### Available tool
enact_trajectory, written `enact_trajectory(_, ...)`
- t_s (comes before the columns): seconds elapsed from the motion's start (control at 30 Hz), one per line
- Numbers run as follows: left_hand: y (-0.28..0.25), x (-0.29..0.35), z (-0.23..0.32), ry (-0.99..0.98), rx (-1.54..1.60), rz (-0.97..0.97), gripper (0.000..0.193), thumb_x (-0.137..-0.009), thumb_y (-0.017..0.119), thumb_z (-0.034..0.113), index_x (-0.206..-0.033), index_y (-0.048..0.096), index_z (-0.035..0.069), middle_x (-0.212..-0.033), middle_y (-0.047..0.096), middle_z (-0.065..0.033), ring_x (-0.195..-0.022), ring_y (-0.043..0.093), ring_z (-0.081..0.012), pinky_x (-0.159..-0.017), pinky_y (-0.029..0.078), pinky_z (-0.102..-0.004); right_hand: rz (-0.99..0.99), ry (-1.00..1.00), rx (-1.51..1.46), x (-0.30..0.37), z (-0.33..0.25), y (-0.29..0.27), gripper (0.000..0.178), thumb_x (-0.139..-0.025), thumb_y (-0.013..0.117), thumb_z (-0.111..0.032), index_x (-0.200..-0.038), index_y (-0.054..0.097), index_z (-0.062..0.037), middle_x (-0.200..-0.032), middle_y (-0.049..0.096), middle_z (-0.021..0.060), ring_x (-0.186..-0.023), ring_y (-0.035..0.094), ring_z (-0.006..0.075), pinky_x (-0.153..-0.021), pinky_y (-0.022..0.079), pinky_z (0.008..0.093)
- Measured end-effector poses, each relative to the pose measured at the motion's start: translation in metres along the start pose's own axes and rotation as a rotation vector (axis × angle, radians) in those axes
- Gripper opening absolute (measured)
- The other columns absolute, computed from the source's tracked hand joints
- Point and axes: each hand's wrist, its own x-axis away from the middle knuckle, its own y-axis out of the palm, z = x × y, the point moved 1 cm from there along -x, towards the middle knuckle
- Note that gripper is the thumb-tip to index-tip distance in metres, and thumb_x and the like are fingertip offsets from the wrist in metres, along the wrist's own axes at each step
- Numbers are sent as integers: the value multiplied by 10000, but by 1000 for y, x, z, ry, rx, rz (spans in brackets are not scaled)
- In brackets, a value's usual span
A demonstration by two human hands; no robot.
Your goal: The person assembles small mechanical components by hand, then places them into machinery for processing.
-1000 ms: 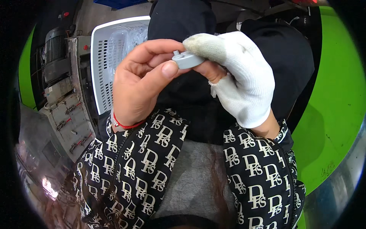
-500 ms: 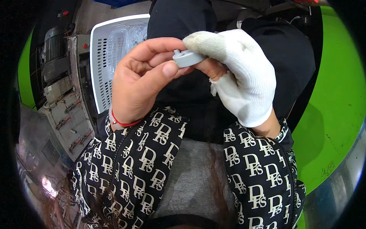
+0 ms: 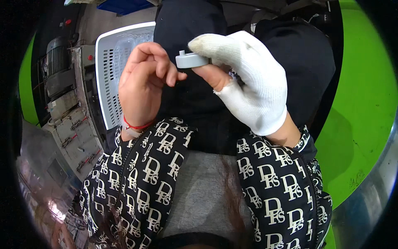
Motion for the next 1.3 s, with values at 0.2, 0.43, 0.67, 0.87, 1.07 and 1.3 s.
enact_trajectory(0.2, 37, 1, 10, -82, -46, 33, 387, -907, 531, 260, -1175, 449, -6, -966, 542, -44, -889, 528, -101, -802, 433, -217, -6, -142, 44, -3, 3, 2, 351, -686, 692, 26, -1021, 589, 10, -823, 585, 66, -675, 531, 135, -615, 430, 230)
enact_trajectory(0.43, 27, -1, 6, -180, 301, -87, 440, -895, 547, 240, -1214, 448, -47, -1136, 560, -132, -1049, 551, -181, -946, 420, -296, 53, 261, -324, 6, -1, -2, 343, -822, 645, -170, -1075, 535, 35, -791, 529, 45, -627, 490, 86, -555, 379, 186)
enact_trajectory(0.67, 29, -1, 4, -161, 324, -110, 431, -899, 537, 189, -1246, 427, -42, -1160, 550, -144, -1071, 543, -195, -955, 413, -307, 50, 287, -391, 6, -2, 1, 310, -828, 644, -185, -1036, 543, 21, -807, 529, 49, -622, 502, 82, -538, 381, 184)
enact_trajectory(0.87, 30, -1, 9, 11, 112, -98, 437, -862, 574, 88, -1257, 429, -28, -1166, 553, -136, -1071, 536, -190, -931, 411, -282, 44, 386, -514, 8, -4, 3, 362, -821, 654, -203, -1073, 519, 19, -798, 541, 53, -625, 507, 81, -524, 380, 183)
enact_trajectory(1.07, 25, -1, 20, 309, -547, -140, 485, -810, 607, 16, -1245, 418, -84, -1184, 513, -226, -1078, 524, -230, -919, 410, -306, -26, 717, -736, 5, -13, 1, 282, -834, 641, -245, -959, 571, -3, -749, 543, 1, -607, 474, 40, -546, 377, 165)
enact_trajectory(1.3, 25, -1, 14, 293, -571, -134, 441, -809, 580, -42, -1224, 437, -78, -1228, 483, -235, -1071, 533, -234, -929, 409, -314, -51, 702, -619, 6, -9, 4, 215, -812, 655, -179, -934, 588, -14, -758, 563, 12, -575, 486, 51, -522, 397, 186)
